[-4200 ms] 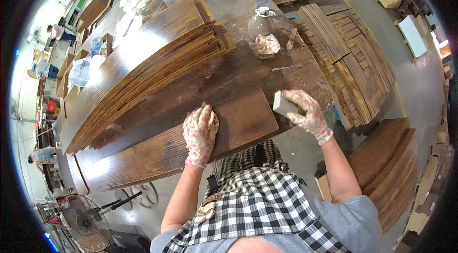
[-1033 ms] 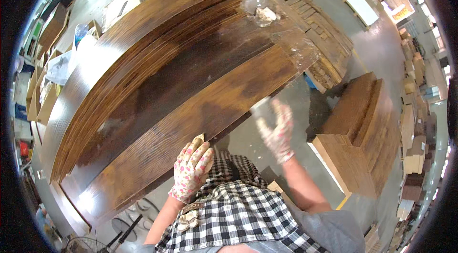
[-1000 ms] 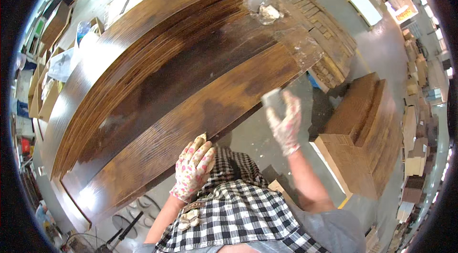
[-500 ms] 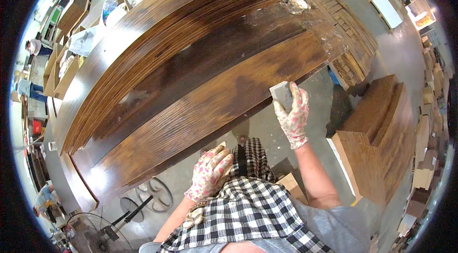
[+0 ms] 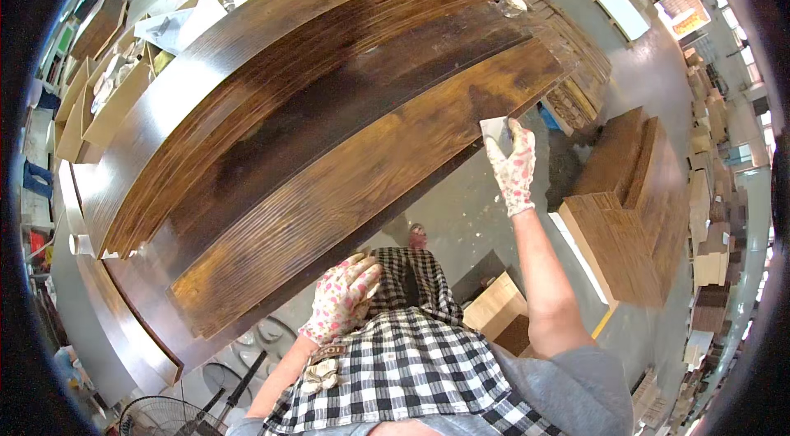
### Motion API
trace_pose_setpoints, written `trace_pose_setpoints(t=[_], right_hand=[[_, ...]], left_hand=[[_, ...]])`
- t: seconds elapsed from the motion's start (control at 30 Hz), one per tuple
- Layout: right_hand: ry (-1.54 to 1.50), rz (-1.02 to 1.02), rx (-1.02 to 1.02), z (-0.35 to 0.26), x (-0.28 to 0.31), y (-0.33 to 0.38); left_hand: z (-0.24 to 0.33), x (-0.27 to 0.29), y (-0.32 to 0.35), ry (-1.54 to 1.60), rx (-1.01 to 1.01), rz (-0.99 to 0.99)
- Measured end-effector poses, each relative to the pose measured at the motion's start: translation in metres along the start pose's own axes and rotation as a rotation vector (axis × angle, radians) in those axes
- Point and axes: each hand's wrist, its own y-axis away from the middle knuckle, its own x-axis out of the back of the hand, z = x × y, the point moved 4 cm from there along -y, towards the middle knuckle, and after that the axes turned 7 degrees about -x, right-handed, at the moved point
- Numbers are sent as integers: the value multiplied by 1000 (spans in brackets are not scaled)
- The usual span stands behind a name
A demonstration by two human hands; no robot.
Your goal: Sanding the surface of wooden planks using a sanding block.
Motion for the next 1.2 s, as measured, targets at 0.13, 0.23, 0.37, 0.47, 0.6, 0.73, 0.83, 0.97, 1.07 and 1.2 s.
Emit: trace_pose_setpoints(t=[0.13,0.23,0.37,0.47,0.6,0.73,0.83,0.97,1.07,1.2], right_hand=[[-81,-107,113,-72,-10,78],[-155,-428,224,-127,-18,146],[-142,-166,202,-83,-2,83],[-89,43,-154,11,7,-15],[140,36,-218,86,4,-84],[24,-105,-127,59,-10,-31],[-100,-122,21,-29,-19,72],[-262,-325,307,-143,-29,173],[-261,-240,321,-152,-23,160],[-41,51,297,-146,-23,147]], left_hand=[[0,4,15,26,-13,-14],[1,2,18,37,2,-57],[3,1,19,51,57,-44],[6,-4,22,33,65,-81],[11,-8,29,24,97,-75],[16,-9,38,-4,148,-57],[19,-10,43,18,173,-64],[17,-6,51,23,149,-75],[13,4,66,36,105,-52],[1,26,107,66,78,-26]])
